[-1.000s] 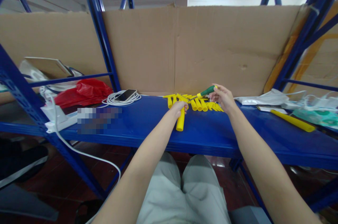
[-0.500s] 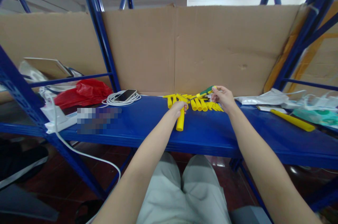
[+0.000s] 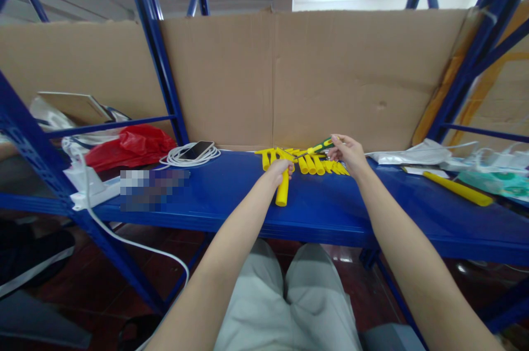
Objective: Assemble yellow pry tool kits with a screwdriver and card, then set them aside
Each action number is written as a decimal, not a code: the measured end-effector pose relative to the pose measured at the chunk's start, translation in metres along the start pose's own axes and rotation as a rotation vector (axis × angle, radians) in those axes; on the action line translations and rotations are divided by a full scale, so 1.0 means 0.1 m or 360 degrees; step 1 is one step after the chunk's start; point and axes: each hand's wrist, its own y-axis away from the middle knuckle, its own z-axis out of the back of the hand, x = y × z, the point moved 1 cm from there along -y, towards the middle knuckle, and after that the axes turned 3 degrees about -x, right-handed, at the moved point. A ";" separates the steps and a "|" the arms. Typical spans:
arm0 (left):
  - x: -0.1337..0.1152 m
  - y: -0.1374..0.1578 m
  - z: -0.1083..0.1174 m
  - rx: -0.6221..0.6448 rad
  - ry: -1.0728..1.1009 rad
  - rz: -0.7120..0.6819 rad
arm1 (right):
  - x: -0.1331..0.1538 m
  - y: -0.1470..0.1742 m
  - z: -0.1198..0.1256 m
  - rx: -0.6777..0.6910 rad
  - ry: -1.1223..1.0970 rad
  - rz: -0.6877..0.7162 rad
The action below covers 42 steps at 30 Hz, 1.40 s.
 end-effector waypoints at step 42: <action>-0.01 0.04 -0.01 -0.0030 -0.0038 -0.0002 | 0.00 0.02 0.01 0.0088 -0.0032 -0.0049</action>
